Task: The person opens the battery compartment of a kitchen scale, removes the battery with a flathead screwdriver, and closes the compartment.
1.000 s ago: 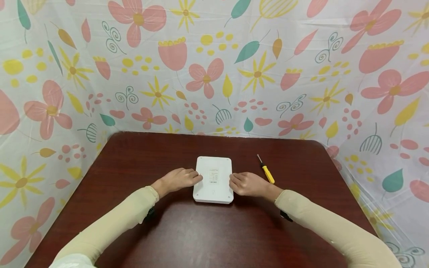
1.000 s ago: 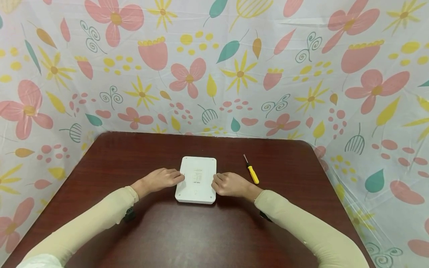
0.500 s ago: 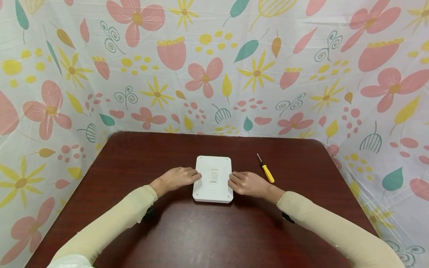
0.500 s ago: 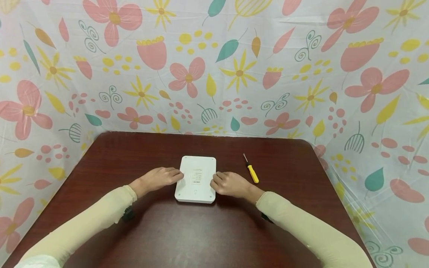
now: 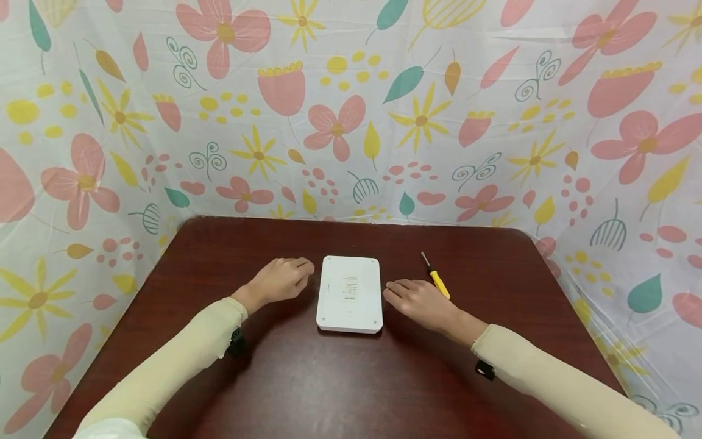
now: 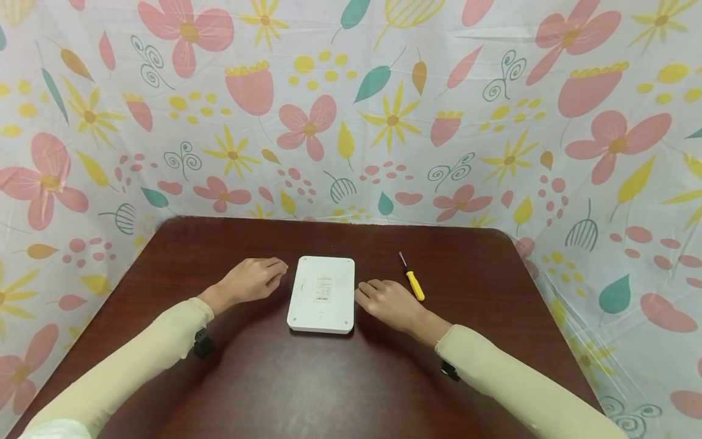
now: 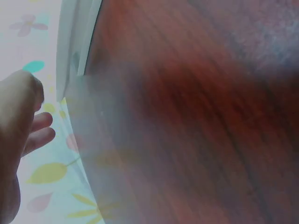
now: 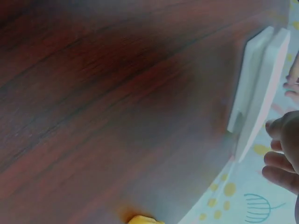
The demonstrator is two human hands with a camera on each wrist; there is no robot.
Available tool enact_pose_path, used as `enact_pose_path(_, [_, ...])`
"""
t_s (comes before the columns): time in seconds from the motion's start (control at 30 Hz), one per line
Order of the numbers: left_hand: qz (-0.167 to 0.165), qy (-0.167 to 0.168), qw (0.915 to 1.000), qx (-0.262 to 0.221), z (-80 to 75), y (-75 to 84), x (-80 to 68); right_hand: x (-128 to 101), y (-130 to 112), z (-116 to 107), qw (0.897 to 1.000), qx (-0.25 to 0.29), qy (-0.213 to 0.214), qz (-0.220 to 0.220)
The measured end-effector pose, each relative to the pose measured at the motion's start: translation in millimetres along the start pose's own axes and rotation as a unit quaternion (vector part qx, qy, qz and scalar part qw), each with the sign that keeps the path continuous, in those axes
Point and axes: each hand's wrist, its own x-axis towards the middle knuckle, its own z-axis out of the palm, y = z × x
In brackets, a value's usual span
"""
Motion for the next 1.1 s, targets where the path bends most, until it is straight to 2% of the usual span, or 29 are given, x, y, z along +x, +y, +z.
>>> enact_pose_path(0.03, [-0.016, 0.0, 0.9997, -0.017, -0.5, -1.2, 1.3, -1, 0, -1, 1.0, 0.009, 0.007, 0.012])
enact_pose_path(0.1, [-0.071, -0.011, 0.9946, -0.074, -2.6, -2.7, 6.3, -4, -1, -6, 0.998, 0.031, 0.022, 0.047])
enact_pose_path(0.13, [-0.108, -0.017, 0.9878, -0.111, -3.8, -3.4, 9.5, -4, -2, -8, 0.996, 0.048, 0.029, 0.069])
enact_pose_path(0.17, [-0.151, -0.026, 0.9763, -0.153, -5.2, -4.2, 13.2, -5, -4, -10, 0.993, 0.063, 0.035, 0.093])
enact_pose_path(0.2, [-0.195, -0.035, 0.9607, -0.195, -6.6, -5.2, 17.1, -6, -5, -12, 0.989, 0.08, 0.038, 0.119])
enact_pose_path(0.23, [-0.241, -0.044, 0.9412, -0.233, -8.2, -6.4, 20.9, -6, -7, -14, 0.984, 0.096, 0.037, 0.146])
enact_pose_path(0.3, [-0.323, -0.072, 0.8953, -0.299, -12.0, -9.0, 28.1, -6, -11, -20, 0.97, 0.129, 0.025, 0.205])
enact_pose_path(0.37, [-0.38, -0.107, 0.8479, -0.354, -14.6, -12.6, 33.9, -6, -16, -24, 0.951, 0.163, 0.005, 0.261])
enact_pose_path(0.4, [-0.402, -0.123, 0.826, -0.376, -14.2, -14.8, 36.1, -5, -18, -26, 0.939, 0.185, -0.003, 0.289])
enact_pose_path(0.47, [-0.431, -0.153, 0.7888, -0.411, -11.0, -18.8, 39.9, -5, -23, -27, 0.911, 0.23, -0.009, 0.343])
enact_pose_path(0.5, [-0.439, -0.163, 0.7734, -0.427, -9.4, -20.2, 41.5, -5, -25, -27, 0.894, 0.256, -0.011, 0.368])
enact_pose_path(0.57, [-0.456, -0.172, 0.7537, -0.441, -3.7, -21.7, 44.0, -5, -29, -26, 0.854, 0.314, -0.013, 0.415])
enact_pose_path(0.63, [-0.463, -0.178, 0.747, -0.443, 1.5, -21.9, 45.3, -5, -34, -24, 0.802, 0.383, -0.023, 0.459])
enact_pose_path(0.7, [-0.468, -0.18, 0.7446, -0.441, 5.2, -20.0, 46.6, -4, -39, -24, 0.735, 0.453, -0.039, 0.502])
enact_pose_path(0.8, [-0.469, -0.182, 0.7486, -0.432, 13.4, -17.0, 49.3, -1, -47, -23, 0.634, 0.54, -0.055, 0.552])
enact_pose_path(0.87, [-0.465, -0.184, 0.7531, -0.428, 18.5, -14.5, 52.2, 0, -53, -22, 0.578, 0.582, -0.057, 0.57])
enact_pose_path(0.93, [-0.458, -0.186, 0.7573, -0.426, 23.4, -12.6, 55.2, 1, -58, -21, 0.536, 0.611, -0.06, 0.58])
enact_pose_path(1.0, [-0.453, -0.187, 0.7601, -0.426, 26.9, -10.7, 58.4, 2, -63, -20, 0.505, 0.633, -0.062, 0.584])
enact_pose_path(1.1, [-0.451, -0.185, 0.7622, -0.426, 30.1, -8.3, 62.3, 3, -68, -20, 0.481, 0.653, -0.065, 0.581])
